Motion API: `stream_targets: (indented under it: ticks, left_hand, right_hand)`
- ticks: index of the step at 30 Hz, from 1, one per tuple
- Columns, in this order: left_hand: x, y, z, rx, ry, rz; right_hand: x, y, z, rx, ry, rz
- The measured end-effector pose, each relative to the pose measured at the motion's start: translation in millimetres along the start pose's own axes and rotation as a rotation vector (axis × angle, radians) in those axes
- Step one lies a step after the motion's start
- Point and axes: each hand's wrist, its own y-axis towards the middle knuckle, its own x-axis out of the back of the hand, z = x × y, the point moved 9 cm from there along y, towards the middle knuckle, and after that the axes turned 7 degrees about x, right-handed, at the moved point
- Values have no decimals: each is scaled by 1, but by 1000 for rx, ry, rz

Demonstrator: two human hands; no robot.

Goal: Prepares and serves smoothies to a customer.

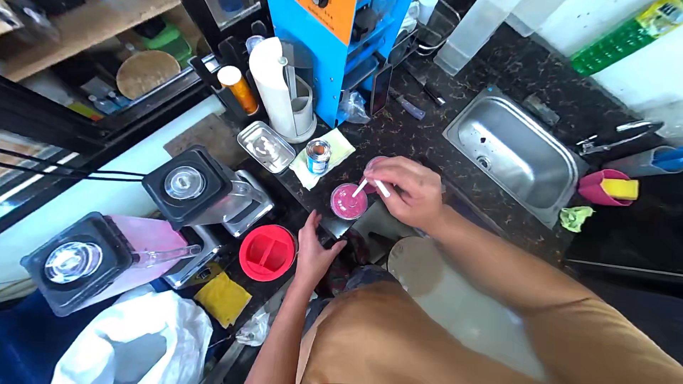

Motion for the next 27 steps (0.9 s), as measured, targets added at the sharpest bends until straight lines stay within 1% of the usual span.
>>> stream_targets:
  ticks: [4, 7, 8, 10, 11, 12, 13, 14, 17, 19, 21, 22, 24, 27]
  left_hand:
    - [-31, 48, -7, 18, -16, -18]
    - [-44, 65, -9, -26, -45, -54]
    - [-47, 68, -10, -45, -62, -60]
    - [-49, 73, -11, -83, -106, -77]
    - [-49, 74, -12, -90, -124, -83]
    - [-49, 75, -11, -89, -136, -88]
    - [-49, 75, -9, -77, -148, -88]
    - [-48, 74, -7, -63, -157, -93]
    - [-44, 70, 0, -53, -209, -136]
    - [-39, 63, 2, -70, -254, -182]
    - [-27, 50, 1, -69, -319, -225]
    - [-19, 41, 1, -70, -355, -251]
    - [-3, 19, 0, -75, -404, -308]
    - [22, -20, 0, -47, -459, -366]
  right_hand:
    - [-19, -26, -9, -13, 43, 73]
    - [-35, -47, -23, -66, -2, 186]
    - [-42, -56, -31, -99, -36, 253]
    - [-62, -77, -52, -198, -124, 476]
    - [-70, -85, -62, -259, -137, 597]
    - [-74, -88, -71, -324, -118, 670]
    - [-73, -83, -79, -400, -71, 677]
    - [-70, -74, -88, -485, -17, 630]
    - [-69, -30, -134, -671, 76, 353]
    - [-92, -1, -178, -751, 159, 203]
    - [-133, 28, -220, -778, 230, 143]
    - [-154, 43, -235, -773, 236, 159]
    - [-191, 69, -255, -713, 207, 267]
    - [-224, 92, -259, -540, 266, 498]
